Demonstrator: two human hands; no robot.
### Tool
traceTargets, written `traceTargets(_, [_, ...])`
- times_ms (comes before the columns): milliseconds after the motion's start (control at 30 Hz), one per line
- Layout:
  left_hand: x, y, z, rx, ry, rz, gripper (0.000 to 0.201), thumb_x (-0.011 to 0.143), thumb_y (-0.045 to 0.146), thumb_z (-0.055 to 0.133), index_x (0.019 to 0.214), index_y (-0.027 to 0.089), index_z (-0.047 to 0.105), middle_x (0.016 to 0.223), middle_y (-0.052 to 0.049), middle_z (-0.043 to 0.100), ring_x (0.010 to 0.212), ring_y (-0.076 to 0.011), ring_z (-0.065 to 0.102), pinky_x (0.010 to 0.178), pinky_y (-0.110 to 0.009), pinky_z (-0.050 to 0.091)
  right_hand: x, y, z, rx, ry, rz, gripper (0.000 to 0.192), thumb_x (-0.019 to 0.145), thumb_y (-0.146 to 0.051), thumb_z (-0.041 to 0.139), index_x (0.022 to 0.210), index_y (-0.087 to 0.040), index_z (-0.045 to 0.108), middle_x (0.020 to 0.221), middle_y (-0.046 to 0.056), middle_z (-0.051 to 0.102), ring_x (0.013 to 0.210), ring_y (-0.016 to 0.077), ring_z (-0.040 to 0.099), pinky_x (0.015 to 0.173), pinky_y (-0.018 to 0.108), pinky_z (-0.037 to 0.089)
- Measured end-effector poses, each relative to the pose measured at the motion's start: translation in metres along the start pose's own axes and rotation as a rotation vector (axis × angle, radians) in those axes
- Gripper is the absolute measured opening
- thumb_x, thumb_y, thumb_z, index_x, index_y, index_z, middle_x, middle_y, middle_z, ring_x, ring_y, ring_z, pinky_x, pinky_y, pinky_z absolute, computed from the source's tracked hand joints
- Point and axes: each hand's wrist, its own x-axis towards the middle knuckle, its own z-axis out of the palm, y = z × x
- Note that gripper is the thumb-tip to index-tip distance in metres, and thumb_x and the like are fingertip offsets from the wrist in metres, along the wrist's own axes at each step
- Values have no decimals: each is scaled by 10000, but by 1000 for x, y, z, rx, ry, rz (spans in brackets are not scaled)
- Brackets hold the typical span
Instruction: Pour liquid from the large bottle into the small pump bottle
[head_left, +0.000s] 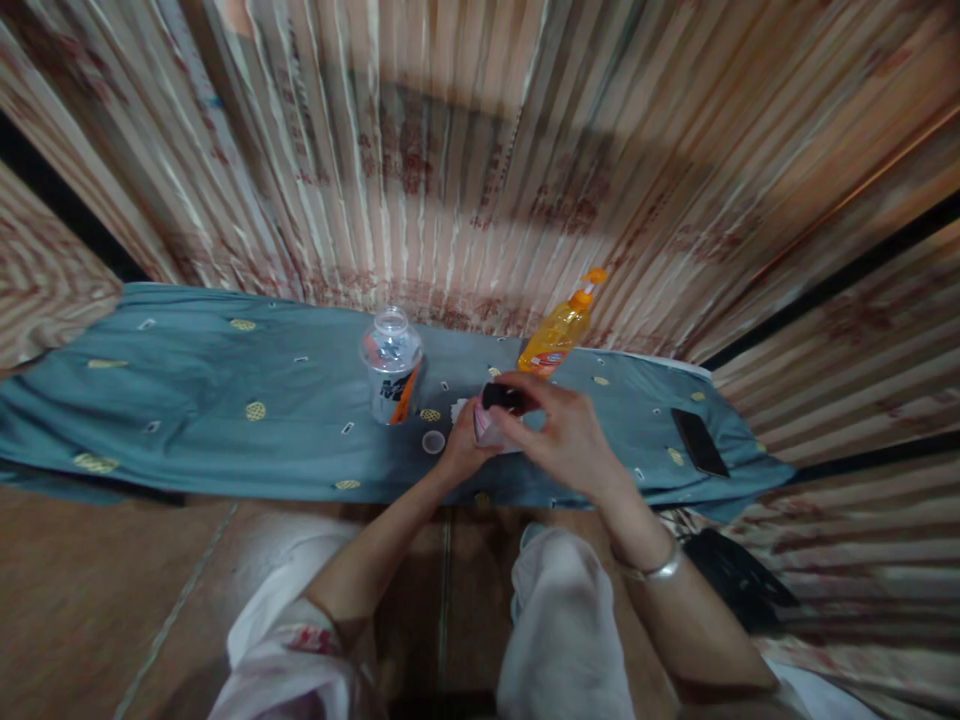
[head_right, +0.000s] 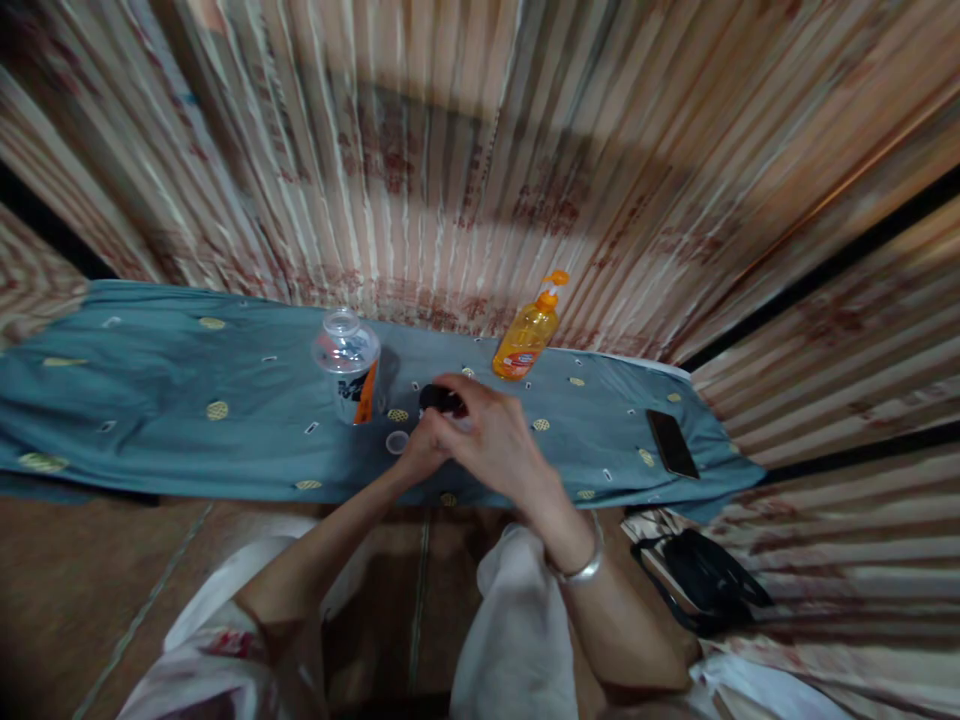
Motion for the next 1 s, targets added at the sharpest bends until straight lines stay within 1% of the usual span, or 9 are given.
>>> traceTargets(67, [0,-4,-2,-16,-23,14,529,867,474,666,1290,181,545,1326,-100,571,1212,-231,582,1074,-483,559,8,14,-26,-69,20,20,312,869,-263,630,1173,-212,683,1019,35,768,855,203,729,801,302,550])
traceTargets(133, [-1,-8,-2,-23,-34,19,542,866,472,667,1309,190,532,1346,-101,559,1237,-238,569,1099,-498,541,20,26,-41,-169,-68,17,316,837,-204,646,1148,-211,699,1011,30,771,872,215,727,803,306,537])
traceTargets(200, [-1,-11,-1,-27,-37,14,553,866,472,667,1323,195,521,1358,-103,550,1243,-240,564,1105,-503,536,34,32,-47,-273,-189,4,327,817,-157,653,1136,-204,710,1011,37,772,876,221,723,795,300,518])
traceTargets(300, [-1,-12,0,-28,-40,13,557,865,477,666,1326,199,521,1374,-98,539,1257,-252,554,1115,-506,529,48,32,-48,-379,-382,-51,318,836,-112,615,1128,-189,716,1018,57,769,910,220,715,780,279,486])
traceTargets(400, [-1,-10,-2,-31,-44,19,570,861,475,673,1333,198,515,1377,-99,537,1267,-256,547,1127,-518,517,57,27,-47,-441,-487,-70,325,848,-88,597,1137,-181,713,1049,71,766,955,217,705,778,263,462])
traceTargets(533, [-1,-5,-4,-49,-55,35,552,864,473,669,1317,191,525,1354,-101,552,1240,-242,565,1102,-501,538,66,21,-44,-497,-565,-68,357,836,-77,618,1162,-189,706,1039,62,765,944,204,696,758,250,440])
traceTargets(733, [-2,-3,-4,-73,-68,37,526,870,476,658,1297,192,540,1326,-96,569,1202,-228,584,1072,-473,560,75,20,-39,-589,-640,-100,314,848,-129,639,1147,-187,713,980,51,765,883,188,690,707,243,409])
traceTargets(900, [-2,-4,-5,-61,-75,22,575,857,469,681,1334,197,508,1356,-101,548,1253,-246,553,1135,-521,505,77,18,-37,-693,-673,-108,289,883,-193,632,1163,-172,702,970,73,769,880,201,696,691,255,410])
traceTargets(1000, [-2,-4,-5,-53,-74,13,594,846,464,698,1340,199,499,1356,-100,547,1261,-250,545,1160,-533,477,79,17,-34,-783,-676,-92,263,930,-300,615,1111,-142,721,970,122,770,899,235,706,689,277,426])
